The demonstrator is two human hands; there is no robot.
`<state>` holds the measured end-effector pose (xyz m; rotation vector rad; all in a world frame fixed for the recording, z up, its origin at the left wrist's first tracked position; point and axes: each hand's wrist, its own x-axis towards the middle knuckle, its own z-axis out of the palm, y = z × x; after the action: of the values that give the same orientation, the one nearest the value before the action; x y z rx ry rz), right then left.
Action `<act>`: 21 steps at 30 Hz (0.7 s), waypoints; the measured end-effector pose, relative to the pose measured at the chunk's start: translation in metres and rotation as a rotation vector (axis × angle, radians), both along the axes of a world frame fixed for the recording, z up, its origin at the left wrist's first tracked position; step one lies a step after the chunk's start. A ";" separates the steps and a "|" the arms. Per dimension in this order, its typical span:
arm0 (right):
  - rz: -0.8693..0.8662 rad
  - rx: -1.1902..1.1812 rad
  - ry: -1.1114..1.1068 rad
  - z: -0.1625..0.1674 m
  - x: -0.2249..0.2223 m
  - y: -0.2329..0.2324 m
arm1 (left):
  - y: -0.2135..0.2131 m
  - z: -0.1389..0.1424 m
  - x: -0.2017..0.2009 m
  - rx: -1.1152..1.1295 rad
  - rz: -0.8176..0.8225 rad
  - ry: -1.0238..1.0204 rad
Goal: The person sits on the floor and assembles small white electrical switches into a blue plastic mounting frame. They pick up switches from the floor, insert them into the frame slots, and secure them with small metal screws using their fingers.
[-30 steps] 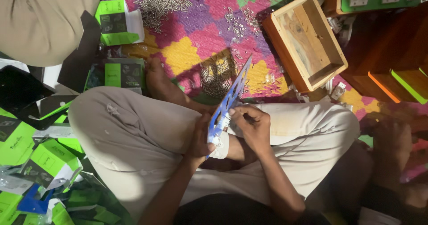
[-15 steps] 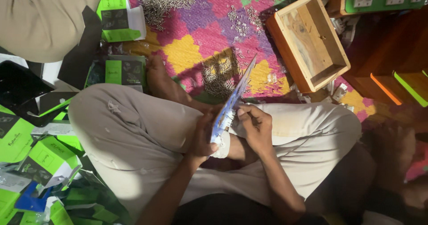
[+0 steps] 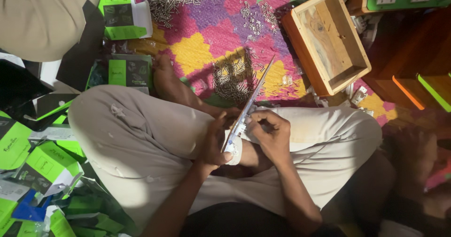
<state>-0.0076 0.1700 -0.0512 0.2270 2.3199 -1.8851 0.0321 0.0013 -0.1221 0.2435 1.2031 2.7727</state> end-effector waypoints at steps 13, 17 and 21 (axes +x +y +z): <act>-0.006 0.013 0.047 0.002 -0.004 -0.002 | 0.003 -0.006 0.003 -0.024 -0.008 -0.014; 0.020 0.081 0.034 0.005 -0.004 -0.002 | 0.001 0.000 -0.001 -0.060 -0.024 0.016; 0.039 0.115 0.078 0.002 -0.003 -0.003 | -0.001 0.004 -0.004 -0.124 -0.078 -0.037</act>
<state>-0.0106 0.1675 -0.0490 0.1219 2.4680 -1.7745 0.0282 0.0008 -0.1176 0.2218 1.3215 2.6134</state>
